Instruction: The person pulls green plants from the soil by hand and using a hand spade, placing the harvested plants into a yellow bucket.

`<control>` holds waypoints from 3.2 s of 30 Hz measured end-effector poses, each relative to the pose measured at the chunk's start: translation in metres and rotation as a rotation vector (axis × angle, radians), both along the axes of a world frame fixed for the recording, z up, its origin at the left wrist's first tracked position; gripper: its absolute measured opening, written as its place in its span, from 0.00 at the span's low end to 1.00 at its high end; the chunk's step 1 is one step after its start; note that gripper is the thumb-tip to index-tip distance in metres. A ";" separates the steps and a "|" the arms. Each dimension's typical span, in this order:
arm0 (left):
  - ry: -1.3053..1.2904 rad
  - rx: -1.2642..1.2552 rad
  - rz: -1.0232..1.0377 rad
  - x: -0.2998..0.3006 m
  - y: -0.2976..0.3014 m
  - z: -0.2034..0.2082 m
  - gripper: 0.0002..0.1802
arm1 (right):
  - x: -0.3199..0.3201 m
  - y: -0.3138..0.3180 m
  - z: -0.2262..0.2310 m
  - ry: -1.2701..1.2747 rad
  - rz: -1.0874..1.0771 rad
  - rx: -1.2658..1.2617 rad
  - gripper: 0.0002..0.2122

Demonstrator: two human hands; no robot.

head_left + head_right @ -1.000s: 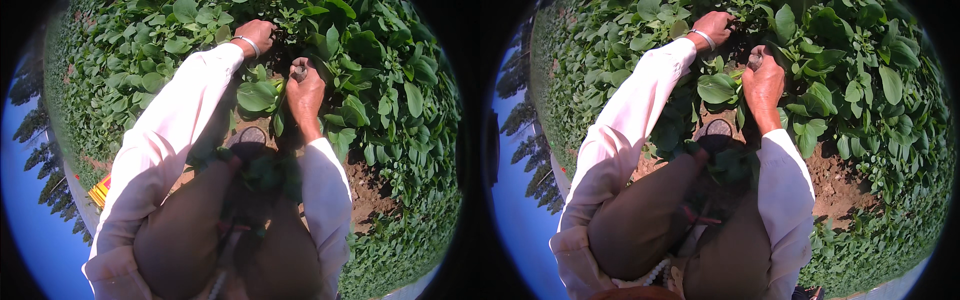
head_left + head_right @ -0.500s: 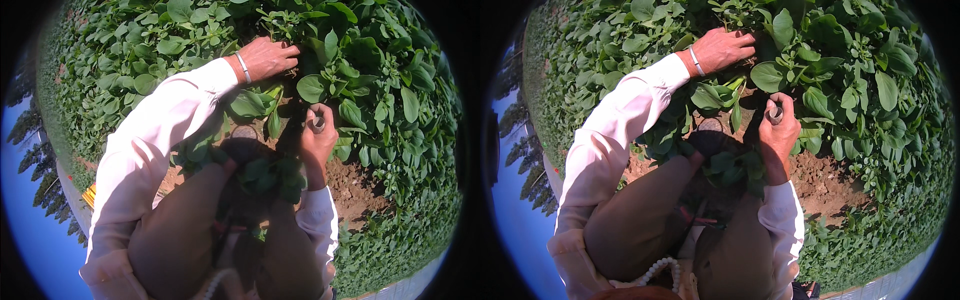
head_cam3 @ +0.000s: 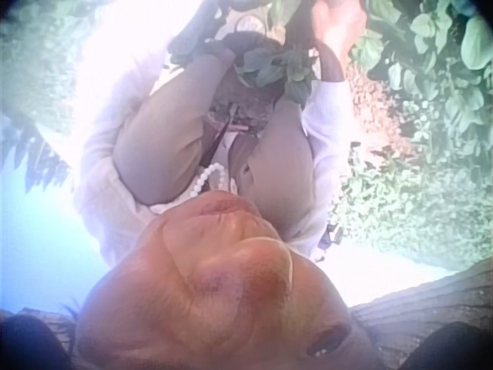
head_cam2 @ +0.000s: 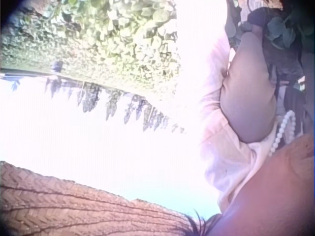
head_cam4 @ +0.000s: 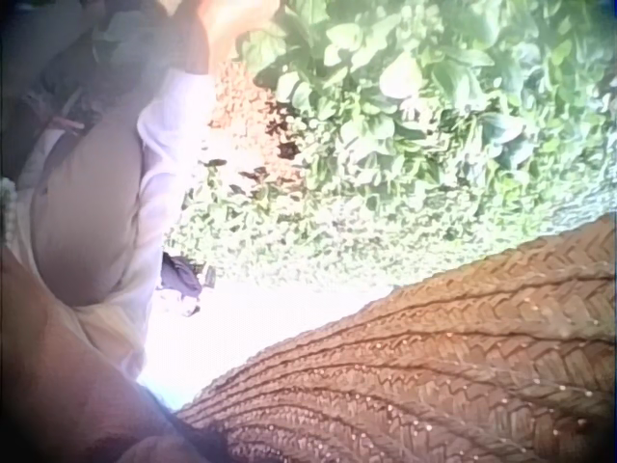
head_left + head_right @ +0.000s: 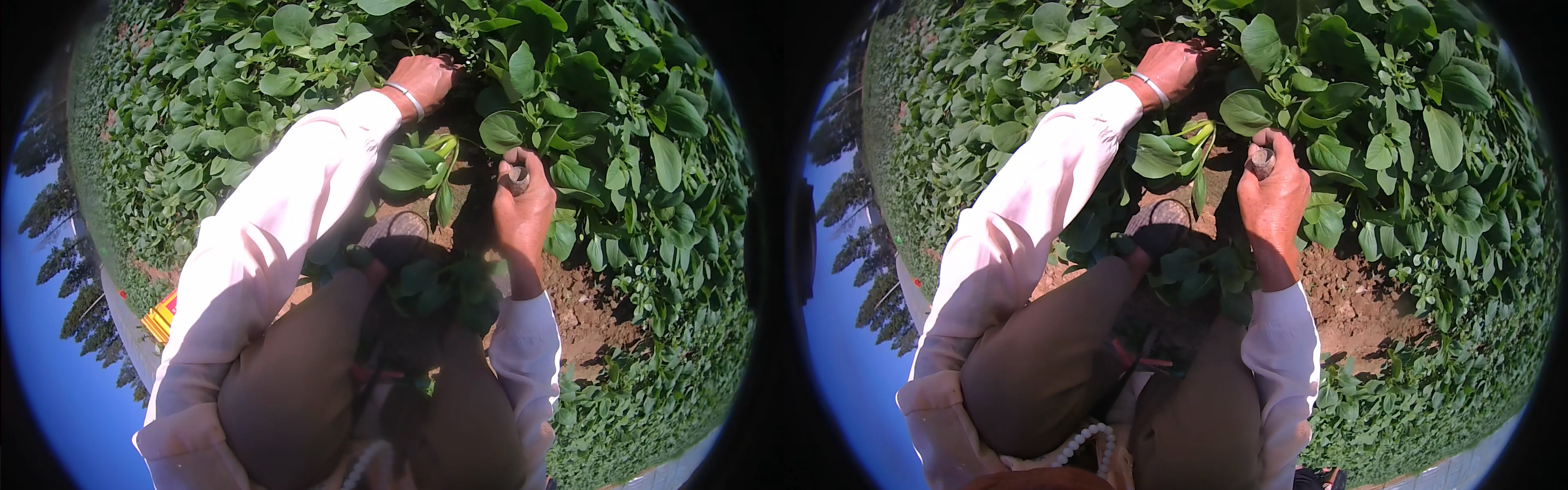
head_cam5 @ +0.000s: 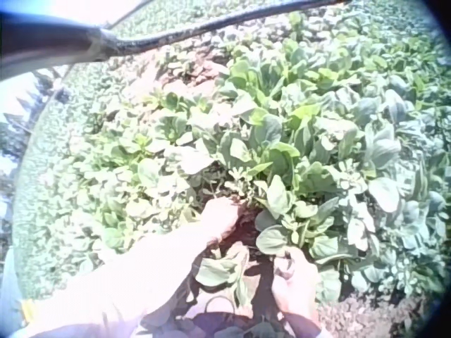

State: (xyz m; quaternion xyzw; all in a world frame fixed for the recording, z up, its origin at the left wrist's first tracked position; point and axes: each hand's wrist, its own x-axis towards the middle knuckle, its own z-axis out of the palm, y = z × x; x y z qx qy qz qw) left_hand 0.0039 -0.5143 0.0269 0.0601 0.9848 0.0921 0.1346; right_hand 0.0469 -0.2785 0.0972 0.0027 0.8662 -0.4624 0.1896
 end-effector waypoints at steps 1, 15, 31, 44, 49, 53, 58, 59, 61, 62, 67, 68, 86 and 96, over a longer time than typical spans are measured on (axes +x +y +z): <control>-0.005 0.029 -0.011 0.001 -0.003 0.003 0.21 | 0.002 0.000 -0.001 0.033 0.001 0.012 0.08; -0.161 0.024 -0.112 0.018 -0.026 0.016 0.11 | -0.021 -0.019 0.005 0.117 0.004 -0.119 0.05; 0.340 -0.133 -0.103 -0.045 -0.003 0.005 0.11 | -0.041 -0.036 -0.008 0.125 0.029 0.059 0.12; 0.069 0.015 0.136 -0.051 -0.007 0.005 0.16 | -0.076 -0.049 -0.017 0.033 0.079 0.003 0.10; 0.070 0.543 0.466 -0.010 -0.041 0.025 0.19 | -0.060 -0.031 0.002 0.083 0.006 -0.178 0.07; 0.110 0.438 0.368 0.026 -0.063 0.040 0.22 | -0.076 -0.042 0.000 0.092 -0.084 -0.321 0.06; 0.184 0.320 0.161 0.032 -0.027 0.060 0.21 | -0.100 -0.034 -0.008 -0.159 -0.376 -0.505 0.04; 0.213 0.206 0.099 0.031 -0.022 0.064 0.19 | -0.100 -0.035 -0.007 -0.177 -0.374 -0.501 0.04; 0.179 0.176 -0.045 0.017 -0.014 0.069 0.18 | -0.100 -0.035 -0.005 -0.209 -0.374 -0.488 0.04; 0.191 0.054 -0.126 0.009 -0.009 0.067 0.18 | -0.099 -0.034 -0.007 -0.144 -0.333 -0.469 0.03; 0.422 -0.288 -0.393 -0.044 -0.005 0.043 0.08 | -0.086 -0.029 -0.004 0.113 -0.145 -0.252 0.04; 0.328 -0.336 -0.357 -0.050 -0.009 0.040 0.07 | -0.080 -0.028 0.003 0.108 -0.127 -0.222 0.05; 0.221 -0.230 -0.140 -0.098 -0.039 -0.010 0.06 | -0.112 -0.086 -0.025 0.012 0.040 0.096 0.11; 0.208 -0.304 -0.137 -0.094 -0.062 -0.011 0.08 | -0.092 -0.050 -0.008 0.050 -0.040 -0.279 0.02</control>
